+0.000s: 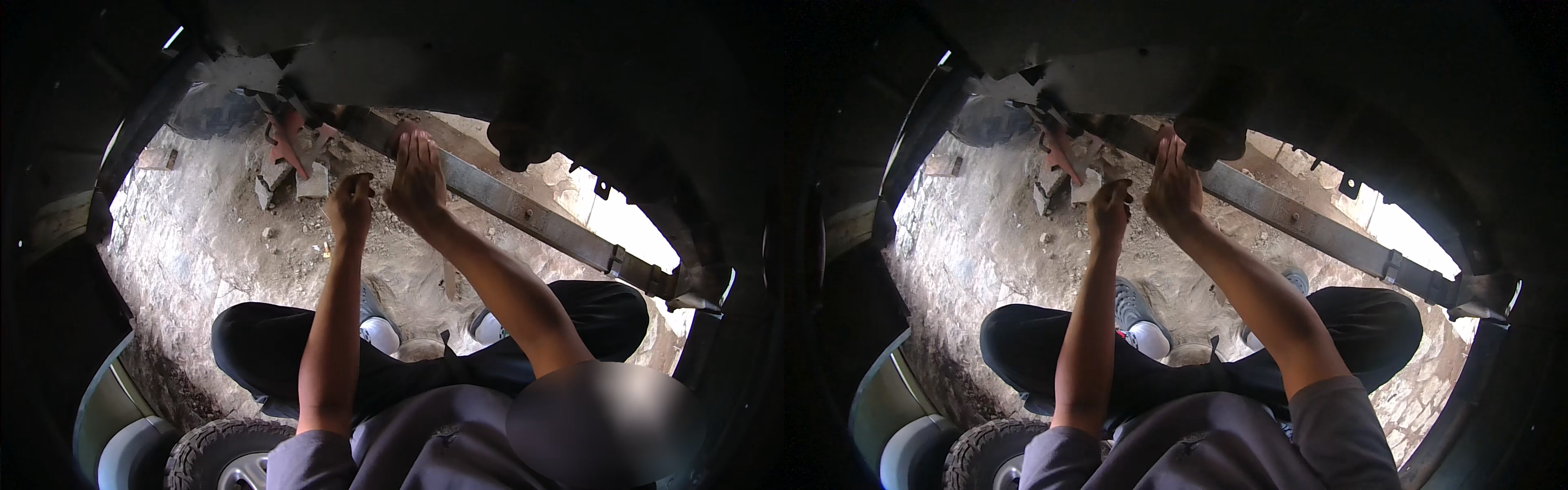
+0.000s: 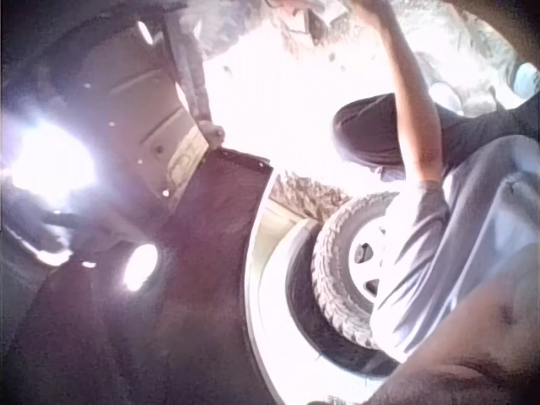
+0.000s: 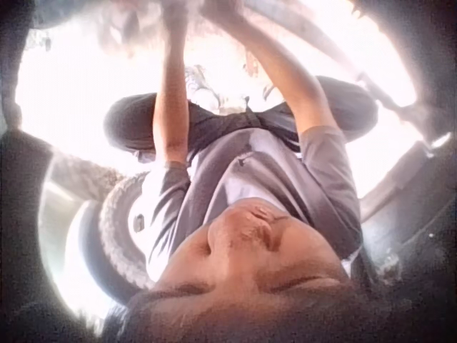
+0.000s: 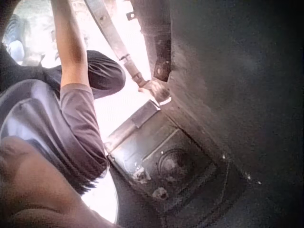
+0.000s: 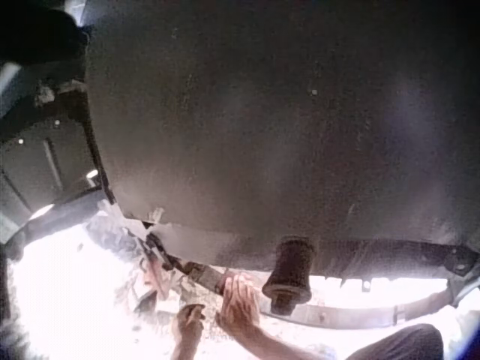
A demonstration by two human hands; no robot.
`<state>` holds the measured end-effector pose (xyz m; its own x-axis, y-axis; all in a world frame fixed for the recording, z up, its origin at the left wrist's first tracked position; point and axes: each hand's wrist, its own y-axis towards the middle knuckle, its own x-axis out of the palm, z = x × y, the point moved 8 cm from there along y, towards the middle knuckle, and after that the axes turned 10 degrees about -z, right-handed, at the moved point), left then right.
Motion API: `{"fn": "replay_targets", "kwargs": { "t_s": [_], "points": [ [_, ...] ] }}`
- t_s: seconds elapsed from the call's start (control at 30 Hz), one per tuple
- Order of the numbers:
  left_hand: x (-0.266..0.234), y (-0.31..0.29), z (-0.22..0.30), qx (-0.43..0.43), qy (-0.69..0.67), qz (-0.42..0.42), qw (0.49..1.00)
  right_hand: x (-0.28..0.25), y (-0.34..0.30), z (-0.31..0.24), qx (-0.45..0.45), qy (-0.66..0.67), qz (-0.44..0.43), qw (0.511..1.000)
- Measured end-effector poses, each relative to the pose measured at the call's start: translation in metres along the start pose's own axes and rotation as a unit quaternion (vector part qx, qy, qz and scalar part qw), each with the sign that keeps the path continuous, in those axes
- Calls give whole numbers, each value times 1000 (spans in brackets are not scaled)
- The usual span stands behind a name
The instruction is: The person sits under a vehicle and repeatedly adjusts a metal bracket attached to the undercarriage. They use both hands to align and secure the bracket, occasionally repositioning their grip to tighten or stabilize the connection.
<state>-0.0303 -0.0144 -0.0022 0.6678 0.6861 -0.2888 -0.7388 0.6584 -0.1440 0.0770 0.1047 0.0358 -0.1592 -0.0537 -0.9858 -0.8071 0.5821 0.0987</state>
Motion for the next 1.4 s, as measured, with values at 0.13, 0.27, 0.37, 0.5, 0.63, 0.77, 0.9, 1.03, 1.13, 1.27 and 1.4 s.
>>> {"fn": "replay_targets", "kwargs": {
  "t_s": [0.13,0.27,0.37,0.5,0.63,0.77,0.9,1.03,1.13,1.27,1.4],
  "points": [
    [-4,1,-3,5,5,-15,1000,-1,-15,-13,-55,-48,14,997],
    [2,-3,6,-53,-114,-25,992,-1,3,-7,-9,-95,17,995],
    [1,-5,4,-49,-85,-19,995,3,-15,-18,-17,-78,0,997],
    [-2,-3,-5,-44,-63,-14,997,-3,-27,-24,-51,-133,6,990],
    [6,-5,-1,-38,-83,-24,996,-4,2,-8,10,-32,63,997],
    [0,-7,-9,-97,-182,-41,978,4,-18,-29,-7,-29,44,999],
    [-11,3,2,-77,-244,-2,967,-6,14,-7,24,2,57,998],
    [-5,1,13,-75,-200,-1,977,-3,-5,-13,10,-57,105,993],
    [-3,6,9,-88,-242,9,966,-14,-9,-7,-27,-21,106,994],
    [0,5,2,-91,-238,35,966,-20,-16,1,-57,53,81,994],
    [7,12,-36,-138,-201,-31,969,-27,-49,-16,-106,90,77,987]
  ]
}}
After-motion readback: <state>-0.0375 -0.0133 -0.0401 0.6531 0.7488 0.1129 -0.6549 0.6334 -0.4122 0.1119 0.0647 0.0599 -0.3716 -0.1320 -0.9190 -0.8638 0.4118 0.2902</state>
